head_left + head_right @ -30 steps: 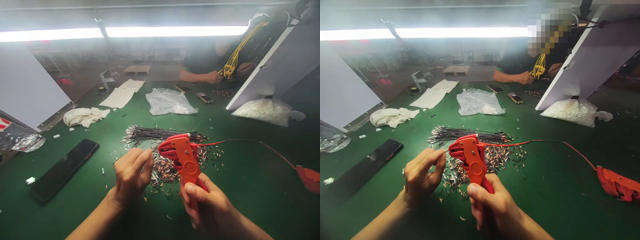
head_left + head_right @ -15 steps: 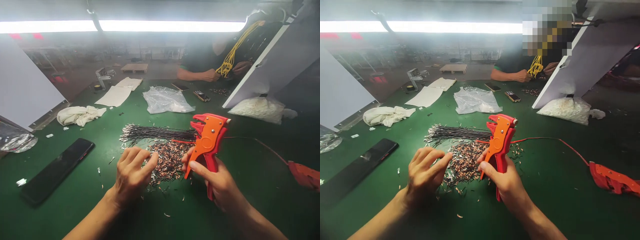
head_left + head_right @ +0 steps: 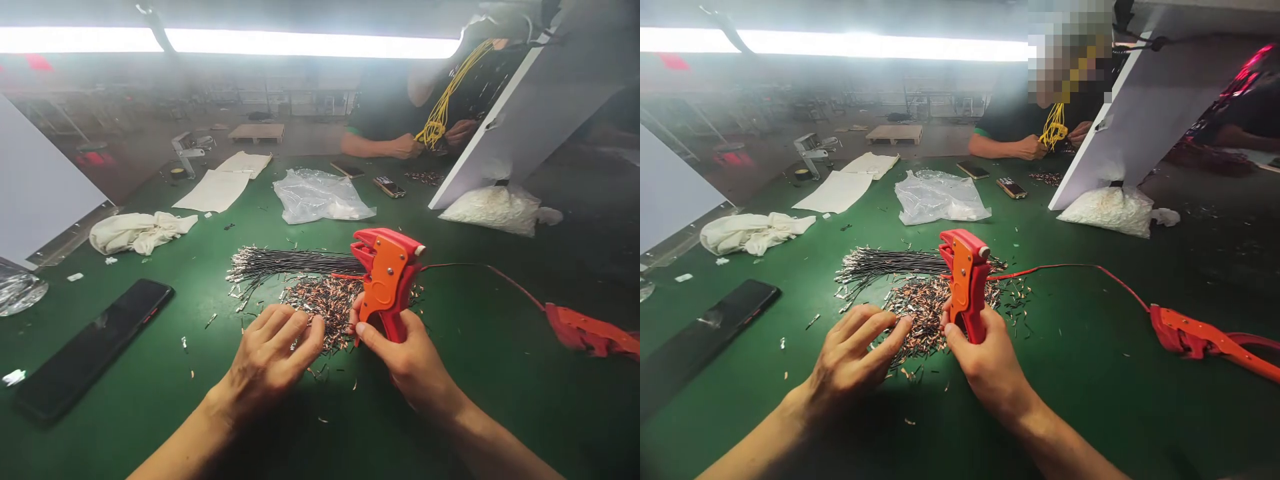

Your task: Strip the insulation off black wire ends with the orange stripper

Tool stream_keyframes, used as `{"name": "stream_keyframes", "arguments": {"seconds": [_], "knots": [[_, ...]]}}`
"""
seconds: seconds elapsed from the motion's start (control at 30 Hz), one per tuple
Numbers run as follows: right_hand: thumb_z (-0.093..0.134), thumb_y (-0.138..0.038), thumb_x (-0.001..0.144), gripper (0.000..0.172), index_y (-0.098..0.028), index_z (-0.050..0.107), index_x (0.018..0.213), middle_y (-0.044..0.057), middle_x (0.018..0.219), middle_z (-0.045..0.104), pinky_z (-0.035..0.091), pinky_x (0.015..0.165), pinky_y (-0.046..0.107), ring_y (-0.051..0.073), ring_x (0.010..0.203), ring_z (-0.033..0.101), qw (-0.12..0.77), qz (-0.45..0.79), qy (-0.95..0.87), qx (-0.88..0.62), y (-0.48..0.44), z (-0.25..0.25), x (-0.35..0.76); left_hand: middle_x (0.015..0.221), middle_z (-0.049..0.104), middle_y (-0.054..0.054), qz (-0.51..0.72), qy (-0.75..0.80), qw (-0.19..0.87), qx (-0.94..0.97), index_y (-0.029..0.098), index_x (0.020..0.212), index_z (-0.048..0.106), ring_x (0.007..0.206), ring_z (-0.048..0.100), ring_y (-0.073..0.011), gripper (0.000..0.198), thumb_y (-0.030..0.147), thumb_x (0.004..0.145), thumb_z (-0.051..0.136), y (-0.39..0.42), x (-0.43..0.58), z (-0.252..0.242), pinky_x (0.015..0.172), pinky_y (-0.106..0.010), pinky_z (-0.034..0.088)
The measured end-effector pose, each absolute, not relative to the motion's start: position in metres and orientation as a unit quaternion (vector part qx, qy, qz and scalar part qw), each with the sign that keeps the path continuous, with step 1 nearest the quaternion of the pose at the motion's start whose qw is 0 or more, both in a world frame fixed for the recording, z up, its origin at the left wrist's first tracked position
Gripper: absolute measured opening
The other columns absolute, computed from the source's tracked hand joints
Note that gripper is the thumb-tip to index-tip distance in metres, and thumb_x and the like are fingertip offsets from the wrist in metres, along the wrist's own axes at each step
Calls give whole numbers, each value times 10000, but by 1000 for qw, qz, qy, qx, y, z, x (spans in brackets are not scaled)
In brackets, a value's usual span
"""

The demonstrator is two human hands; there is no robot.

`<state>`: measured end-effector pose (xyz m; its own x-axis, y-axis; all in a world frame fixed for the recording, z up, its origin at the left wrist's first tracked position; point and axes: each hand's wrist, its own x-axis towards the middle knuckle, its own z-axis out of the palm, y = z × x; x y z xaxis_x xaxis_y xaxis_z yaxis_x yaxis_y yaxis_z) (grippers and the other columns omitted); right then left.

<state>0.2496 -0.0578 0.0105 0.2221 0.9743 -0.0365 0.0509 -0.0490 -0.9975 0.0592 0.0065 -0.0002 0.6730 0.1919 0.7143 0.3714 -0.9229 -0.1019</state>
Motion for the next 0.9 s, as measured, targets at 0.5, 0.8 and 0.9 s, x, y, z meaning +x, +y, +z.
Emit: {"name": "stream_keyframes", "arguments": {"seconds": [0.5, 0.8, 0.9], "knots": [[662, -315, 738, 183, -195, 599, 862, 18, 785, 611, 476, 738, 353, 192, 732, 574, 522, 458, -416, -586, -56, 11, 251, 631, 546, -3, -317, -156, 128, -927, 108, 940, 612, 568, 444, -141, 172, 67, 916, 447, 4, 63, -5, 514, -276, 375], [559, -200, 796, 111, -216, 559, 906, 20, 819, 595, 431, 672, 326, 189, 724, 555, 477, 327, -506, -639, -57, -3, 257, 605, 549, 9, -295, -139, 102, -940, 85, 963, 587, 519, 500, -138, 196, 67, 925, 395, -8, 73, -5, 427, -265, 347], [550, -166, 785, 114, -221, 548, 885, 3, 797, 581, 404, 632, 310, 175, 690, 537, 467, 315, -512, -649, -56, -10, 259, 613, 570, 9, -294, -143, 91, -941, 85, 973, 577, 518, 519, -132, 188, 57, 920, 399, -12, 76, -11, 439, -255, 376]]}}
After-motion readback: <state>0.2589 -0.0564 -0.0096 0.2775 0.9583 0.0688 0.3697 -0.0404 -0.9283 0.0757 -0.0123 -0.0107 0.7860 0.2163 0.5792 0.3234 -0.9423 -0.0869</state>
